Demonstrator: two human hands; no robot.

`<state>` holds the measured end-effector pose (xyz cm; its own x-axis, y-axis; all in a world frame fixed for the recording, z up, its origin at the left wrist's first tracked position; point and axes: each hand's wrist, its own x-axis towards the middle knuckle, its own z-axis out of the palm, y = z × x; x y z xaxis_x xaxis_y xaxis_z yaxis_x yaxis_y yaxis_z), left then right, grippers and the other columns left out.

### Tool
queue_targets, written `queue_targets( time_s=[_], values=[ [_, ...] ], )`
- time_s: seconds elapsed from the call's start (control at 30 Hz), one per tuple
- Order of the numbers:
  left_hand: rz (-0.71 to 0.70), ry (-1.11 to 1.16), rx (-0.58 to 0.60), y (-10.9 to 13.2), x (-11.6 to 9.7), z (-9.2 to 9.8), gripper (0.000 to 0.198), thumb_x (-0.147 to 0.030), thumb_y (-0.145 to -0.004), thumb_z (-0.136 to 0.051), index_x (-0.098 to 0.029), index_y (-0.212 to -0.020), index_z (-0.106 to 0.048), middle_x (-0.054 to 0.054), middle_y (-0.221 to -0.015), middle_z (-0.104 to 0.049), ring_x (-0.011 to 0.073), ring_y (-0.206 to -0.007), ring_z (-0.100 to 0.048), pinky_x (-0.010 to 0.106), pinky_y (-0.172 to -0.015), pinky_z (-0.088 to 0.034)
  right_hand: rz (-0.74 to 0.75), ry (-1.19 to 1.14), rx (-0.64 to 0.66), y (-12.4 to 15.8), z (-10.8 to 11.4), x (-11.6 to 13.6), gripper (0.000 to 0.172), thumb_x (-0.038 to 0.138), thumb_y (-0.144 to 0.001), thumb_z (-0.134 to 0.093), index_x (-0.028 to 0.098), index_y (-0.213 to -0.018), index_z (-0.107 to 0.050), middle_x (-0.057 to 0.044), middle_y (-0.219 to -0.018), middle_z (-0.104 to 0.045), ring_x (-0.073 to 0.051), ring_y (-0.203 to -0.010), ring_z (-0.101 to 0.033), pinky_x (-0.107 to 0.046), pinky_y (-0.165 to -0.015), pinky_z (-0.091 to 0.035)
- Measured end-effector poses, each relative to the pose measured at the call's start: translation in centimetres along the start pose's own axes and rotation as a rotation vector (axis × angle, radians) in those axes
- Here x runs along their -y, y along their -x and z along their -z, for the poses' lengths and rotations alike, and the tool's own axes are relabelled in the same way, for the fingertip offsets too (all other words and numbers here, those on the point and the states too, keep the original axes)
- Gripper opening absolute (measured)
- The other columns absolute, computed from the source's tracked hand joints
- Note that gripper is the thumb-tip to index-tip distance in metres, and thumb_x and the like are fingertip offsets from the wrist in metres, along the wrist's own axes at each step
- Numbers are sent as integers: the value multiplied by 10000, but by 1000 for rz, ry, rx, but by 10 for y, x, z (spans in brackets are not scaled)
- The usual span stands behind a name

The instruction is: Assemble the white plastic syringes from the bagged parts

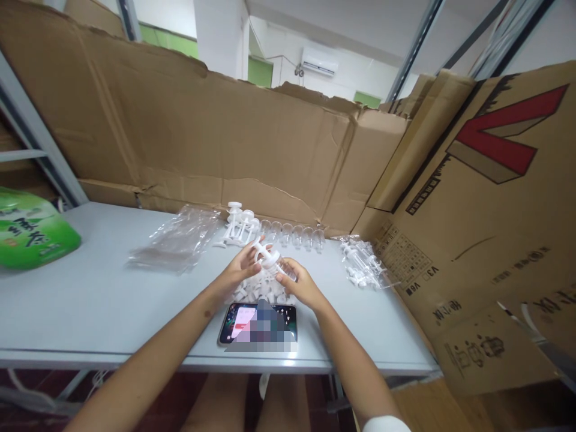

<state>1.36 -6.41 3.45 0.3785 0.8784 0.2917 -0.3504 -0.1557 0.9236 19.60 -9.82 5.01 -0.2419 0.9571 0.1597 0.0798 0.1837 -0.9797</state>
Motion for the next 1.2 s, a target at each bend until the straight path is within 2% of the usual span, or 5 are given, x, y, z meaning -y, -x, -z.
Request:
queue_targets(
  time_s=[0.23,0.33,0.5,0.83,1.2],
  values=[
    [-84,-332,-304,-3,-11,18,632,-615,-806,-285,-116,-1003,-620,100,-906,-658,229,-919,-585,378,-911,-380,29,31,-14,-4,9,-1,348,320,-608,-700,213,-932,-630,4,-831,-613,-126,-692,-539,-223,-595,-440],
    [-2,-418,-242,-1,-16,17,511,-580,-766,-435,-144,-929,-645,71,-898,-660,218,-862,-588,335,-834,-419,79,92,-13,-5,11,-5,410,287,-562,-735,216,-950,-624,-6,-876,-619,-157,-792,-555,-271,-731,-426],
    [94,-416,-170,-2,-18,14,412,-519,-729,-537,-162,-907,-641,47,-844,-656,187,-752,-587,305,-749,-443,69,104,-112,-9,17,-14,464,300,-527,-753,222,-943,-564,28,-738,-566,-127,-627,-511,-231,-576,-399],
    [65,-431,-63,-8,-9,22,382,-497,-751,-525,-163,-910,-622,36,-801,-643,189,-751,-609,301,-738,-462,111,177,-151,-12,22,-17,355,335,-563,-731,203,-840,-554,13,-792,-546,-137,-702,-511,-233,-621,-385],
    [-148,-346,-534,-9,-28,47,440,-540,-722,-528,-147,-911,-581,42,-790,-647,173,-718,-631,302,-736,-472,140,200,-372,-15,47,-10,379,386,-571,-711,192,-852,-546,-14,-867,-568,-175,-832,-519,-288,-756,-391]
  ],
)
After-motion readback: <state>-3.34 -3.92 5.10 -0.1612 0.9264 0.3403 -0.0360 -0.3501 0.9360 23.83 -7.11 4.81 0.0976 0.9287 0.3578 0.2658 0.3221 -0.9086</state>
